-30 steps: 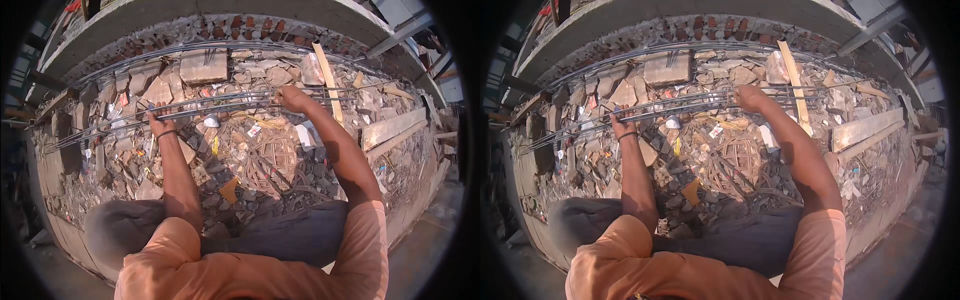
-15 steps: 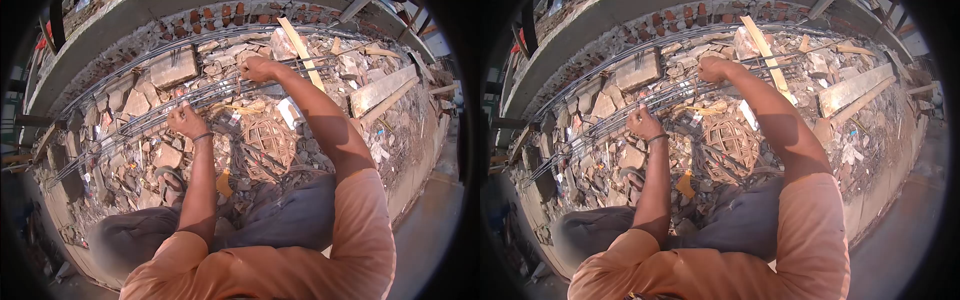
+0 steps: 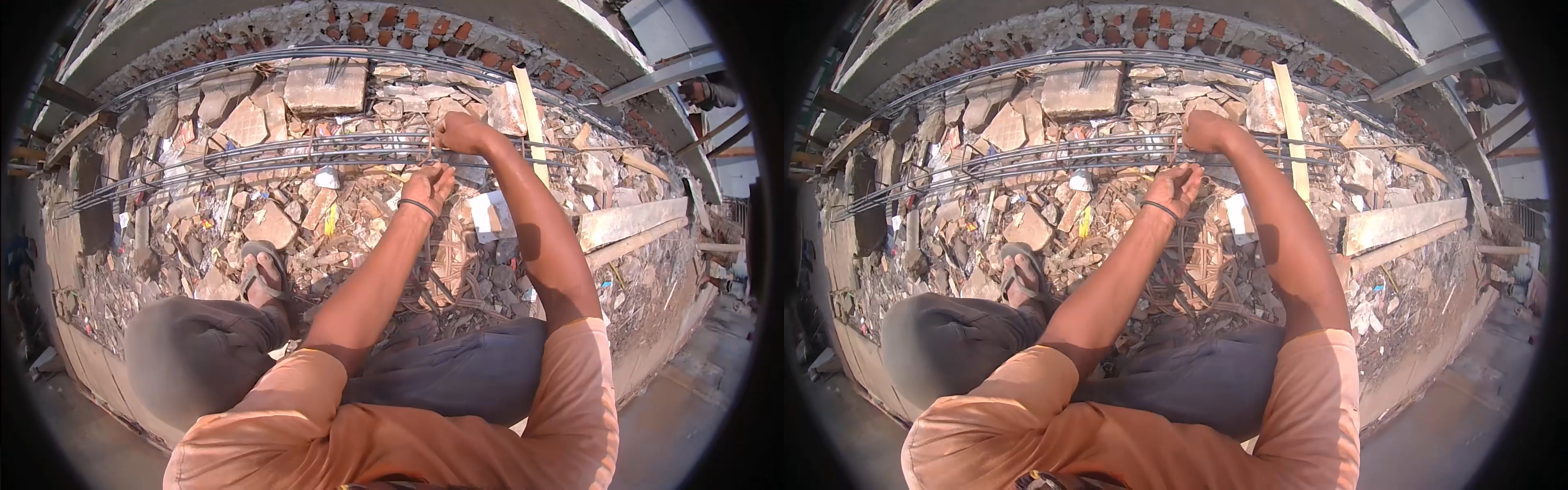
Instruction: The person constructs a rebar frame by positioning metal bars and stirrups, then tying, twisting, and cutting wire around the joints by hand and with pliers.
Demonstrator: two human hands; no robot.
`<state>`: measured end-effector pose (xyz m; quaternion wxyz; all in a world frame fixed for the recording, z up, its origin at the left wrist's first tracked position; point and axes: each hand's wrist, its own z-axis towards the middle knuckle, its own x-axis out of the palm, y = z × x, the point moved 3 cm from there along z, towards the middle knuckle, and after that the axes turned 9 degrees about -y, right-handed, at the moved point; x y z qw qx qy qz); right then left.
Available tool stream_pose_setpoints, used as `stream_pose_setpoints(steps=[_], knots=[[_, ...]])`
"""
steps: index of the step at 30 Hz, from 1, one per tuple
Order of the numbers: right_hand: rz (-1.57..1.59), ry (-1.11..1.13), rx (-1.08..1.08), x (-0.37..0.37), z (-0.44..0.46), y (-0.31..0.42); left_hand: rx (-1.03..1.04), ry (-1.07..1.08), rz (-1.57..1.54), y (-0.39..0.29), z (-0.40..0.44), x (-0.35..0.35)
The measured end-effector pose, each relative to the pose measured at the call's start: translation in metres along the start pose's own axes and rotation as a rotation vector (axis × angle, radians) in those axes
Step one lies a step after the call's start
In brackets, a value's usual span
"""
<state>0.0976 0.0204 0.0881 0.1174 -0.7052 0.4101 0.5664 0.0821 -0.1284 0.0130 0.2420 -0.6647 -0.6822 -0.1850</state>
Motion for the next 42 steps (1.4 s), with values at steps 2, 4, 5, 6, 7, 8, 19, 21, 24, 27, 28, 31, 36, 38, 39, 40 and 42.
stream_pose_setpoints(steps=[2, 4, 5, 6, 7, 8, 19, 21, 24, 27, 28, 31, 36, 38, 39, 40, 42], knots=[[-0.027, 0.031, 0.057, -0.011, -0.012, 0.015, -0.012, 0.009, -0.120, 0.006, 0.007, 0.000], [-0.007, 0.029, 0.050, -0.005, -0.011, 0.004, 0.002, -0.005, -0.188, 0.012, 0.011, 0.001], [0.030, 0.007, 0.040, -0.004, -0.011, -0.003, -0.038, -0.034, -0.176, 0.016, 0.014, 0.001], [0.066, 0.009, 0.042, -0.006, -0.015, -0.002, -0.043, -0.012, -0.197, 0.018, 0.015, 0.000], [0.103, 0.009, 0.044, -0.009, -0.020, -0.002, -0.046, 0.011, -0.215, 0.018, 0.017, -0.001], [0.142, 0.005, 0.047, -0.012, -0.024, -0.001, -0.049, 0.035, -0.232, 0.018, 0.019, 0.000], [0.379, 0.089, 0.289, -0.025, -0.044, -0.005, -0.024, 0.122, -0.454, 0.031, 0.050, 0.010], [0.184, -0.170, 0.065, -0.023, -0.044, -0.012, -0.055, 0.104, -0.534, 0.036, 0.044, 0.018], [0.214, -0.386, 0.126, -0.011, -0.045, -0.006, -0.040, 0.099, -0.567, 0.049, 0.036, 0.018], [0.492, -0.199, 0.287, -0.005, -0.045, -0.006, -0.101, 0.117, -0.529, 0.059, 0.035, 0.002], [0.641, -0.090, 0.390, -0.009, -0.048, 0.001, -0.077, 0.119, -0.481, 0.056, 0.033, -0.003], [0.673, -0.057, 0.426, -0.023, -0.054, 0.007, 0.009, 0.096, -0.327, 0.043, 0.019, -0.006], [0.765, -0.163, 0.293, -0.011, -0.044, 0.013, 0.385, -0.039, 0.185, 0.025, 0.006, -0.013], [0.773, -0.156, 0.296, -0.008, -0.041, 0.019, 0.509, -0.122, 0.341, 0.019, -0.002, -0.013], [0.776, -0.153, 0.296, -0.009, -0.040, 0.022, 0.543, -0.130, 0.408, 0.018, -0.005, -0.014], [0.792, -0.168, 0.304, -0.009, -0.040, 0.024, 0.576, -0.138, 0.482, 0.016, -0.008, -0.014], [0.829, -0.203, 0.320, -0.012, -0.042, 0.026, 0.730, -0.176, 0.713, 0.013, -0.005, -0.016]])
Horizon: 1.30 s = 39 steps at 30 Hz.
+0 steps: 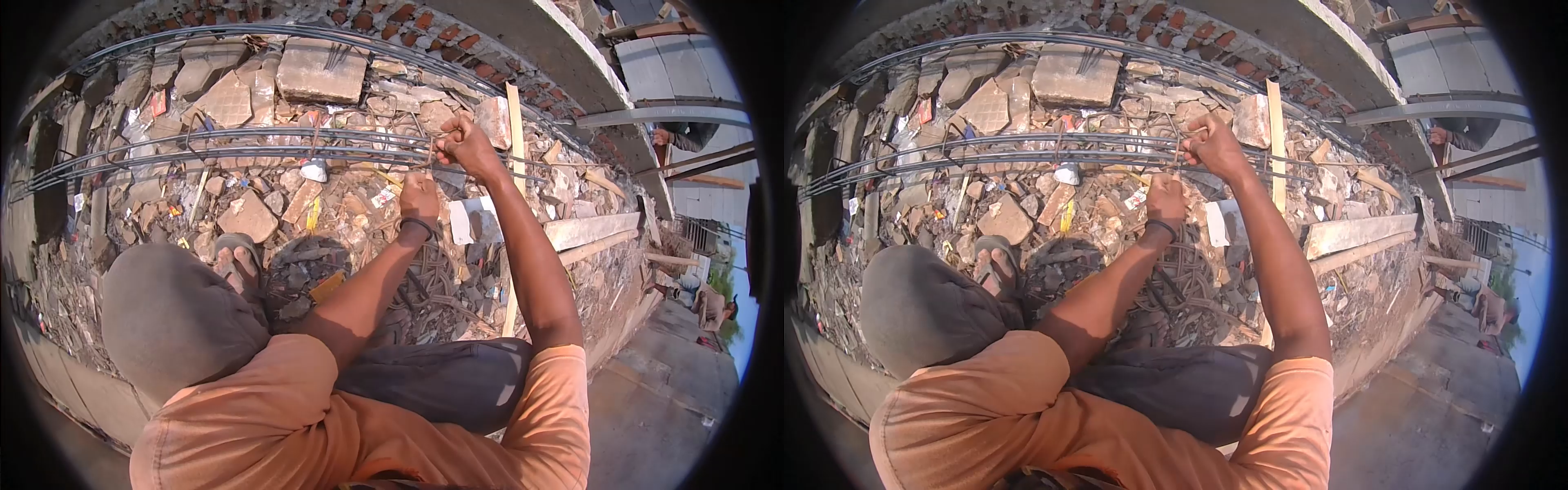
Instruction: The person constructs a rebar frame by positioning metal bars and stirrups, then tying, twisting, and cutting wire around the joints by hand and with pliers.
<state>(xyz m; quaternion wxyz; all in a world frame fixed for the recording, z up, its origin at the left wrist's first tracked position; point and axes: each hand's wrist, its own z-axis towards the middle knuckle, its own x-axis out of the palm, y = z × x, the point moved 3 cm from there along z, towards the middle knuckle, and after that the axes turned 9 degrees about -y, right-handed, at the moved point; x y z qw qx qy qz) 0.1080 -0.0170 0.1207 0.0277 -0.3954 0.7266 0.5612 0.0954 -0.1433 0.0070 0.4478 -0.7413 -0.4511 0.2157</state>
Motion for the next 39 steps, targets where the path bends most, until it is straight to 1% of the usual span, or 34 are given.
stream_pose_setpoints(steps=[1, 3, 4, 6, 7, 9, 10, 11, 12, 13, 15, 18, 21, 24, 27, 30, 31, 34, 37, 39], knots=[[0.001, -0.010, 0.058, -0.001, 0.002, 0.000, 0.085, -0.006, 0.112, 0.001, 0.003, 0.001], [0.007, -0.031, 0.180, -0.005, 0.010, -0.001, 0.095, 0.113, 0.162, -0.001, 0.017, 0.000], [-0.202, -0.024, 0.073, -0.008, 0.015, 0.002, 0.100, 0.173, 0.186, -0.005, 0.022, -0.002], [-0.617, -0.012, -0.148, -0.011, 0.022, 0.008, 0.255, 0.138, 0.337, -0.027, 0.022, -0.010], [-0.586, -0.006, -0.048, -0.009, 0.018, 0.014, 0.333, 0.120, 0.414, -0.044, 0.020, -0.015], [-0.523, 0.007, 0.152, -0.006, 0.012, 0.024, 0.218, 0.222, 0.461, -0.069, 0.014, -0.022], [-0.472, -0.008, 0.091, -0.006, 0.017, 0.015, 0.159, 0.271, 0.482, -0.074, 0.012, -0.023], [-0.422, -0.023, 0.031, -0.005, 0.024, -0.001, 0.230, 0.249, 0.541, -0.076, 0.012, -0.022], [-0.372, -0.038, -0.029, -0.003, 0.023, -0.002, 0.301, 0.226, 0.599, -0.077, 0.012, -0.022], [-0.296, -0.038, 0.009, -0.005, 0.022, -0.005, 0.374, 0.203, 0.659, -0.079, 0.012, -0.021], [-0.137, -0.038, 0.092, -0.006, 0.015, -0.010, 0.420, 0.183, 0.677, -0.080, 0.012, -0.020], [-0.004, 0.040, 0.145, -0.005, 0.014, -0.008, 0.489, 0.188, 0.716, -0.083, 0.012, -0.020], [-0.251, 0.066, 0.084, -0.004, 0.018, -0.001, 0.567, 0.180, 0.774, -0.090, 0.009, -0.021], [-0.857, 0.088, -0.184, -0.006, 0.029, 0.011, 0.659, 0.144, 0.796, -0.091, 0.008, -0.021], [-0.621, 0.161, -0.173, 0.003, 0.024, 0.011, 0.797, 0.095, 0.735, -0.096, 0.007, -0.018], [-0.180, 0.201, 0.012, -0.003, 0.009, 0.012, 0.958, 0.018, 0.670, -0.106, 0.000, -0.019], [-0.134, 0.198, 0.015, -0.003, 0.003, 0.008, 1.012, -0.008, 0.652, -0.109, -0.005, -0.021], [-0.026, 0.180, -0.018, -0.006, -0.003, 0.005, 1.088, -0.013, 0.764, -0.115, -0.006, -0.022], [0.024, 0.161, -0.089, -0.003, -0.011, 0.000, 1.079, 0.114, 0.772, -0.114, 0.006, -0.025], [0.070, 0.149, -0.141, 0.000, -0.017, -0.007, 1.009, 0.221, 0.760, -0.122, 0.014, -0.026]])
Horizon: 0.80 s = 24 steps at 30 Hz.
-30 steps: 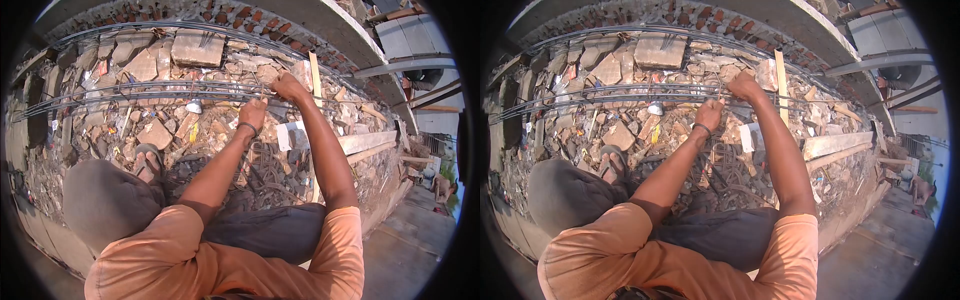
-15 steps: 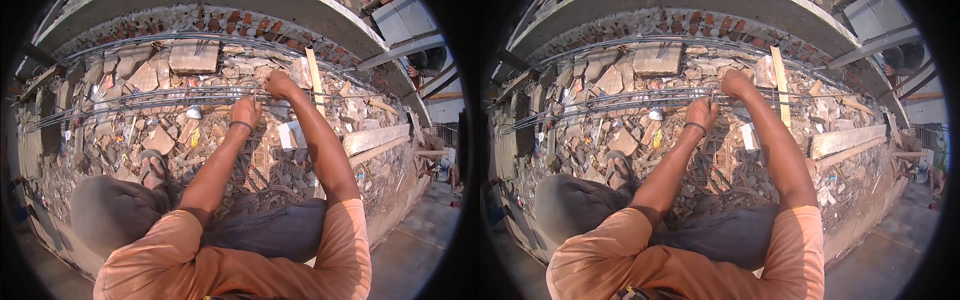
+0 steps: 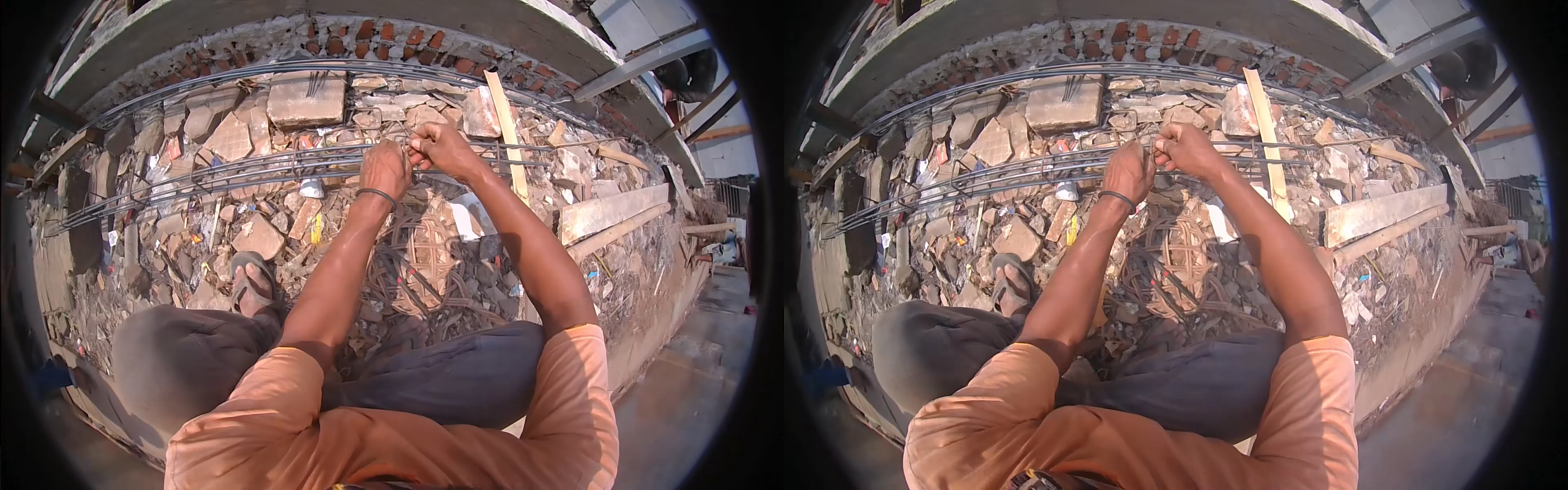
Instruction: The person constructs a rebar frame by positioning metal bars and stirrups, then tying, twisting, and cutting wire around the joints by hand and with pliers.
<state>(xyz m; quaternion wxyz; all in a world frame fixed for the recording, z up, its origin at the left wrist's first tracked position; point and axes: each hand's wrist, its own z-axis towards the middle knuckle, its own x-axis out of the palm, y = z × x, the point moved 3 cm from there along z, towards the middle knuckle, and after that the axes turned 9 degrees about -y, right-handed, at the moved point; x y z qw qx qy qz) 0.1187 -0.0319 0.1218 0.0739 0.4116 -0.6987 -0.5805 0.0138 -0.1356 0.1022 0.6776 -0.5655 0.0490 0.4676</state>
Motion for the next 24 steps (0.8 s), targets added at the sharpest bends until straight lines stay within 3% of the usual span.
stream_pose_setpoints(steps=[5, 7, 8, 9, 12, 16, 18, 23, 24], knots=[[0.084, -0.053, 0.026, 0.001, -0.026, -0.004, 0.139, 0.186, -0.021, 0.023, 0.023, -0.001], [0.099, -0.076, 0.024, 0.003, -0.032, -0.002, 0.061, 0.169, -0.068, 0.025, 0.026, 0.001], [-0.040, -0.036, 0.082, 0.003, -0.034, -0.002, 0.024, 0.154, -0.088, 0.027, 0.026, 0.002], [-0.068, -0.042, 0.016, 0.006, -0.039, -0.004, -0.017, 0.144, -0.108, 0.030, 0.024, 0.005], [-0.114, -0.046, -0.134, 0.013, -0.052, -0.013, 0.121, 0.059, -0.140, 0.039, 0.027, 0.009], [-0.030, -0.113, -0.073, 0.014, -0.045, -0.019, -0.142, 0.236, -0.233, 0.039, 0.022, -0.001], [-0.212, -0.157, -0.140, 0.012, -0.040, -0.012, -0.247, 0.276, -0.240, 0.036, 0.019, -0.002], [-0.491, -0.289, -0.255, 0.006, -0.016, 0.002, -0.159, 0.249, -0.350, 0.047, 0.013, -0.001], [-0.417, -0.284, -0.168, 0.005, -0.018, 0.010, -0.146, 0.243, -0.352, 0.048, 0.014, -0.003]])
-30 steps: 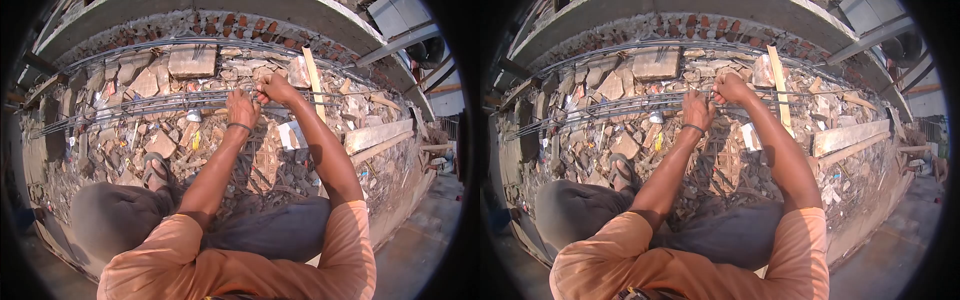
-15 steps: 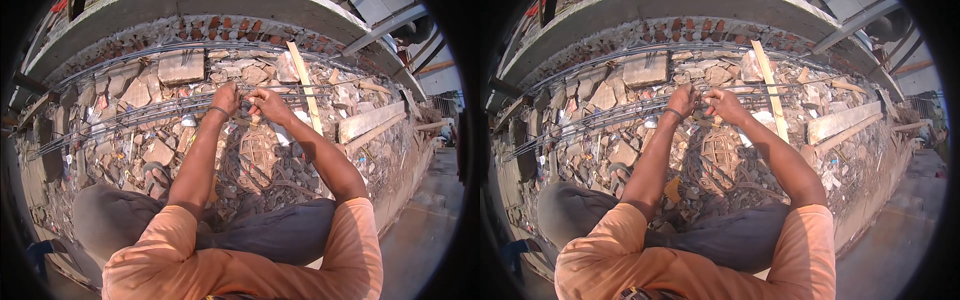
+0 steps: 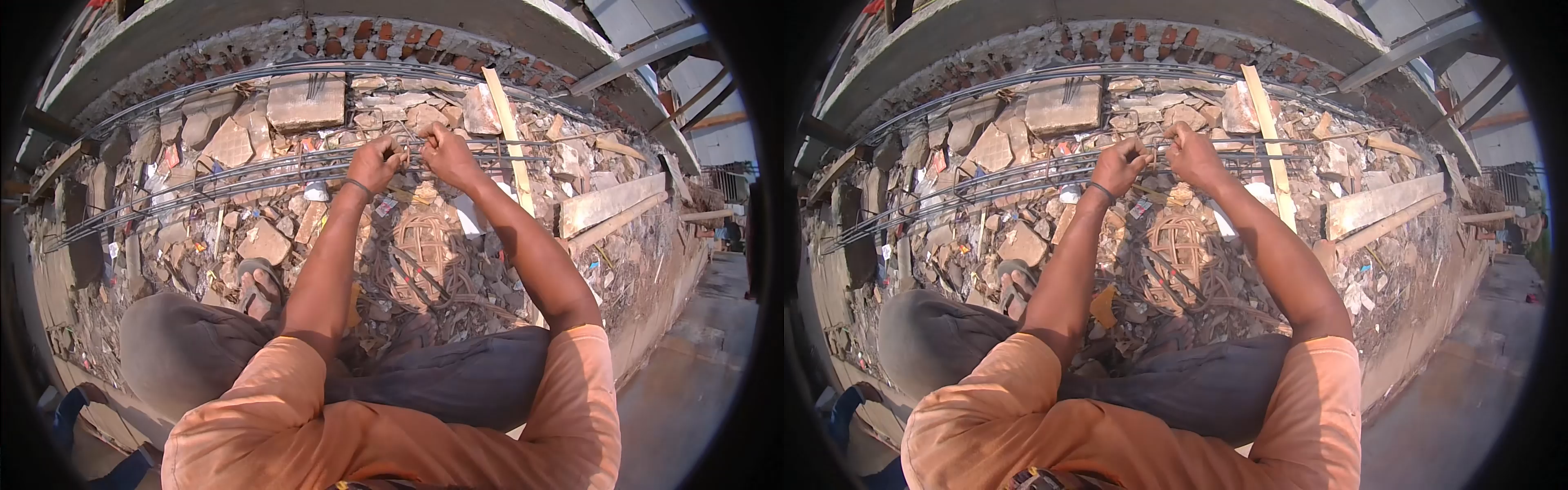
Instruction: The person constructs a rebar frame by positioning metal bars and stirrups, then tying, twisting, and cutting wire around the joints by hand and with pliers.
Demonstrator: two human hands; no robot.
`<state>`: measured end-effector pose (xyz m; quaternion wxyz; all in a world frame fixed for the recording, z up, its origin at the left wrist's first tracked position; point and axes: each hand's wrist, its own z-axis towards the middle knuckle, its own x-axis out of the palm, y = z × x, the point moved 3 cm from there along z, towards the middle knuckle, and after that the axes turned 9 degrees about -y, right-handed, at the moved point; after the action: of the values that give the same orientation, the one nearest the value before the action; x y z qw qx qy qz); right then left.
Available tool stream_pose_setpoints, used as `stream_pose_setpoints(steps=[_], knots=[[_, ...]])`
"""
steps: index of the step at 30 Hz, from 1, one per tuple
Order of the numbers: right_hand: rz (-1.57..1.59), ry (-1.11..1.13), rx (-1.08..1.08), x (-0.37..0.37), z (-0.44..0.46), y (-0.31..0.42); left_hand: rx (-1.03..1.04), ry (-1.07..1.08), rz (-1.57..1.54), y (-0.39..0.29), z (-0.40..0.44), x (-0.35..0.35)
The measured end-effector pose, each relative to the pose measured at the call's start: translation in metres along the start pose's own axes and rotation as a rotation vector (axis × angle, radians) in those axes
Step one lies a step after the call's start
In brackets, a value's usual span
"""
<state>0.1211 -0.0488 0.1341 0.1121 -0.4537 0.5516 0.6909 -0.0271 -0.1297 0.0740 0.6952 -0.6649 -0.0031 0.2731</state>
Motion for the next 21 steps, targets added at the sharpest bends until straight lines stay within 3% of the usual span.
stream_pose_setpoints(steps=[3, 7, 10, 13, 17, 18, 21], knots=[[0.121, 0.176, -0.026, 0.003, 0.009, -0.003, -0.090, -0.121, -0.083, -0.001, -0.002, 0.006], [0.188, 0.288, 0.043, 0.000, 0.010, 0.001, 0.083, -0.173, 0.060, -0.003, 0.001, 0.011], [0.301, 0.354, 0.142, -0.006, 0.010, -0.006, -0.161, -0.087, -0.040, -0.003, 0.004, 0.018], [0.511, 0.262, 0.411, -0.003, 0.019, -0.028, 0.325, -0.308, 0.070, -0.017, -0.010, 0.020], [0.483, 0.137, 0.493, 0.008, 0.032, -0.042, 0.548, -0.402, 0.096, -0.012, -0.043, 0.030], [0.364, 0.144, 0.423, 0.009, 0.034, -0.036, 0.569, -0.394, 0.142, -0.015, -0.045, 0.028], [-0.131, 0.088, -0.099, 0.007, 0.043, -0.016, 0.588, -0.388, 0.251, -0.023, -0.049, 0.024]])
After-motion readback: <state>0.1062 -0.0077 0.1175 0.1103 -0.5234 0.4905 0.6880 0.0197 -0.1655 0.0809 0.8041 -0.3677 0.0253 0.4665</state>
